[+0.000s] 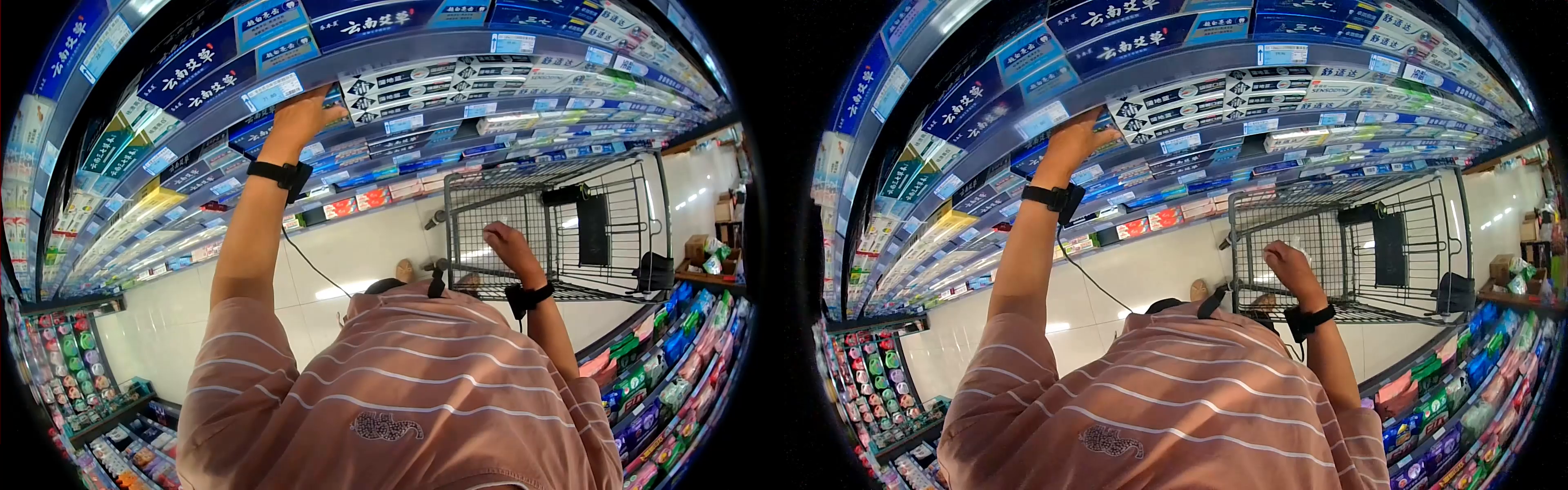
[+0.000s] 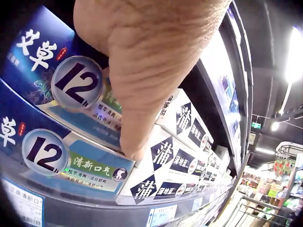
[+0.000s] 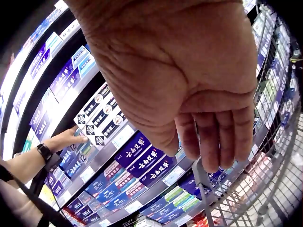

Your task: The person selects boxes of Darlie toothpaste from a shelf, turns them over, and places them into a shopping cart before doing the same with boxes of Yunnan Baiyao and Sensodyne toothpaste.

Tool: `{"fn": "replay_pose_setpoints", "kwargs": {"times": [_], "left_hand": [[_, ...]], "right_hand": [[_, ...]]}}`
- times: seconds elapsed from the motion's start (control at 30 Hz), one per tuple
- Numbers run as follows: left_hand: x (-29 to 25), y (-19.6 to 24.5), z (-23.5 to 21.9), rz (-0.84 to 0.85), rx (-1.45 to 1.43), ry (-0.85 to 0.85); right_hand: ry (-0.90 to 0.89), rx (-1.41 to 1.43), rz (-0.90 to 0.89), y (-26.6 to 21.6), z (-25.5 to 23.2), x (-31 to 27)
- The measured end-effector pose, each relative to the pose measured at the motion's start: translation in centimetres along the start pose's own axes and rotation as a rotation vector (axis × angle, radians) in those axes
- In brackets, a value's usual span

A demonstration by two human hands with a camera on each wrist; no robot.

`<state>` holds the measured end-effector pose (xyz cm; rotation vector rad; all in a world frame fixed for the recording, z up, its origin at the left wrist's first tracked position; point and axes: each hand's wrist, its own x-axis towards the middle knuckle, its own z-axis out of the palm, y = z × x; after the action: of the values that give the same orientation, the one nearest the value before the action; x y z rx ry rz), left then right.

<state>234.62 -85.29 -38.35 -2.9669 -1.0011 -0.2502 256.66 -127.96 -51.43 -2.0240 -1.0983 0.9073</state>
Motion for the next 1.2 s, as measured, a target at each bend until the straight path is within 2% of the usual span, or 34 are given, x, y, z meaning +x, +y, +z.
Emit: {"fn": "replay_pose_setpoints", "kwargs": {"times": [0.17, 0.27, 0.37, 0.47, 0.57, 0.7, 0.8, 0.83, 0.97, 1.07, 1.2], "left_hand": [[0.0, 0.3, -0.3, 0.006, 0.083, 0.007], [0.0, 0.1, -0.5, -0.056, -0.015, -0.086], [-0.3, -0.2, 0.1, 0.005, 0.045, 0.019], [0.1, -0.3, -0.3, 0.025, -0.021, -0.012], [0.1, -0.5, 0.4, 0.081, 0.073, 0.085], [0.4, -0.5, -0.2, 0.065, -0.019, 0.003], [0.2, 0.3, -0.7, -0.001, -0.116, 0.05], [0.3, 0.8, -0.7, 0.014, -0.077, 0.138], [0.3, 2.3, -1.7, 0.012, -0.444, 0.186], [1.2, 2.2, -1.2, 0.051, -0.505, 0.19], [2.0, 3.3, -1.4, -0.056, -0.469, 0.1]], "right_hand": [[-0.007, 0.033, -0.016, -0.1, 0.6, 1.0], [-0.013, 0.03, -0.003, 0.3, 1.1, 1.1], [-0.002, 0.018, -0.005, 1.1, 1.5, 1.2], [0.006, 0.019, 0.001, 1.7, 1.5, 0.7], [0.02, -0.02, 0.012, 2.3, 1.1, 0.6], [0.036, -0.022, 0.024, 2.9, 0.9, -0.2], [0.044, 0.012, 0.0, 3.1, 0.6, -0.7], [0.04, 0.017, 0.009, 2.9, 0.3, -0.7], [0.046, 0.039, 0.002, 2.9, -0.1, -0.5], [0.025, 0.094, 0.064, 2.2, -0.3, -0.4], [0.04, 0.106, 0.012, 1.3, -0.2, -0.3]]}}
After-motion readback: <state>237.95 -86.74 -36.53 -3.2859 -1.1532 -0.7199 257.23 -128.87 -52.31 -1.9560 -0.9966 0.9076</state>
